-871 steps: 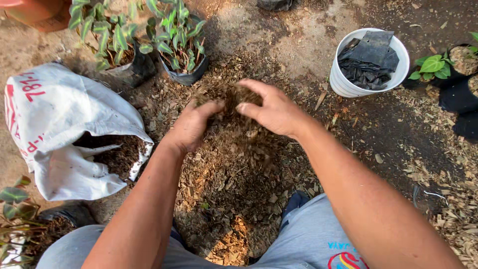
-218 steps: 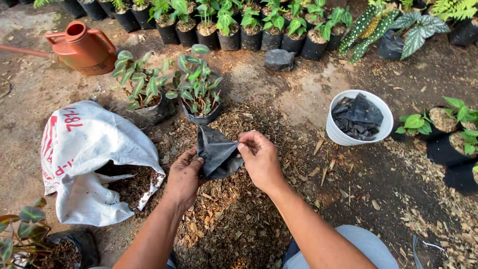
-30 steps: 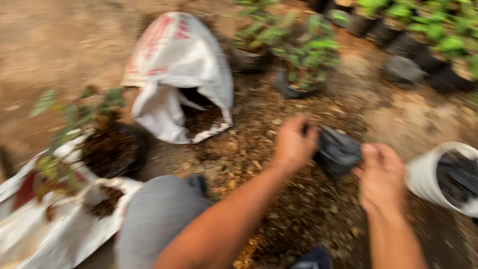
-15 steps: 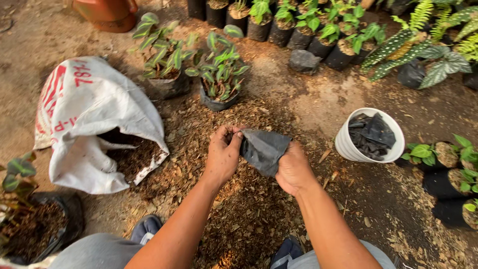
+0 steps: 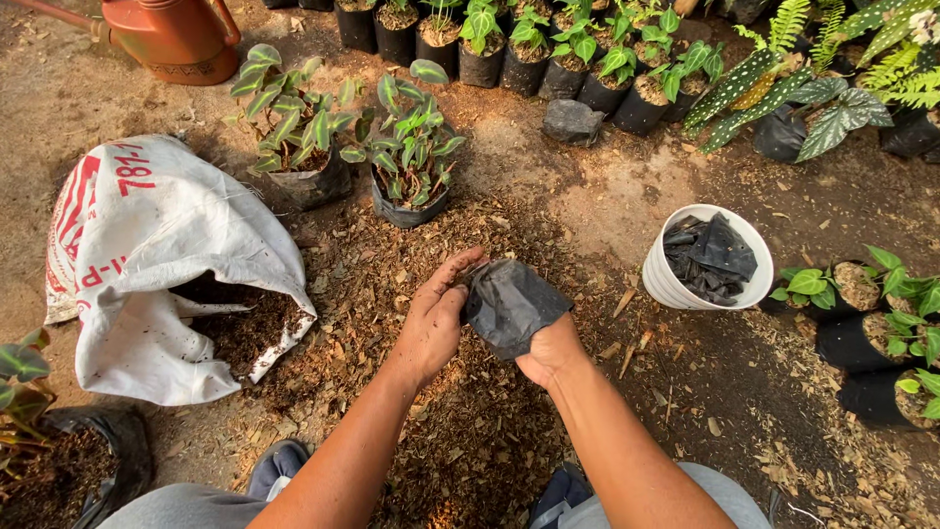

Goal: The person mixes soil and wood chips by hand on the ground, then places the mixture into a black plastic nursery bag. The person handles the materials directly without tools.

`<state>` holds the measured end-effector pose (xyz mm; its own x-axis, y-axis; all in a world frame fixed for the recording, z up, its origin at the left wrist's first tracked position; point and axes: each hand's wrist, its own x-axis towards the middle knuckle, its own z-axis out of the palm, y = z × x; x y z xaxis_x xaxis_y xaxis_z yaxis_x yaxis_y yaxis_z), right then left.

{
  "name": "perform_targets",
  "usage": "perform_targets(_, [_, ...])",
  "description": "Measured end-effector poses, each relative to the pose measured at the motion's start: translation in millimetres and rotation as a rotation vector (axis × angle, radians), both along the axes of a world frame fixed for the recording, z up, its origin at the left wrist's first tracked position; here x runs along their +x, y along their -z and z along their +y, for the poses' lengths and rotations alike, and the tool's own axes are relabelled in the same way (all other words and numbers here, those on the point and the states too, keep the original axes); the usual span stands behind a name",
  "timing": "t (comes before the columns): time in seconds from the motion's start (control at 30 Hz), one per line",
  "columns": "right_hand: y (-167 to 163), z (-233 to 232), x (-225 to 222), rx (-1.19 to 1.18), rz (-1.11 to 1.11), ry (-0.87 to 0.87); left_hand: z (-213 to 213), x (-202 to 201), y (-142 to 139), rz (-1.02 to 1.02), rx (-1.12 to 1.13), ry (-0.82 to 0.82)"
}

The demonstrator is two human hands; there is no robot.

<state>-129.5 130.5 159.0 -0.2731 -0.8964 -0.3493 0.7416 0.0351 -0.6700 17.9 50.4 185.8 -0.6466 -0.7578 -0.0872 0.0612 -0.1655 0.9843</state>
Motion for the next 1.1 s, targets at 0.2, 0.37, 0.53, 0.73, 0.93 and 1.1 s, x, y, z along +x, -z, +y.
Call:
perform_targets(0.2, [-2,1,-5,0.042,0.020,-0.020,-1,2,2,0.031,0.148,0.110])
perform_targets(0.37, [-12,4,-4,-0.021,0.028,-0.007,-6,3,6,-0.163,-0.057,0.184])
perform_targets(0.53, [-33,-1,3,-0.102,1.018,-0.329,-21,7,17,-0.145,0.287,0.039])
perform_targets(0.73, [-53,-6,21,-0.044,2.291,-0.876,-19,11,42,-0.118,0.335,0.036])
perform_targets(0.93, [-49,8,17,0.159,2.154,-1.038,-23,9,51,-0.121,0.335,0.031])
perform_targets(1.1, [-30,6,15,0.125,2.028,-0.791,-25,7,64,-0.101,0.234,-0.034])
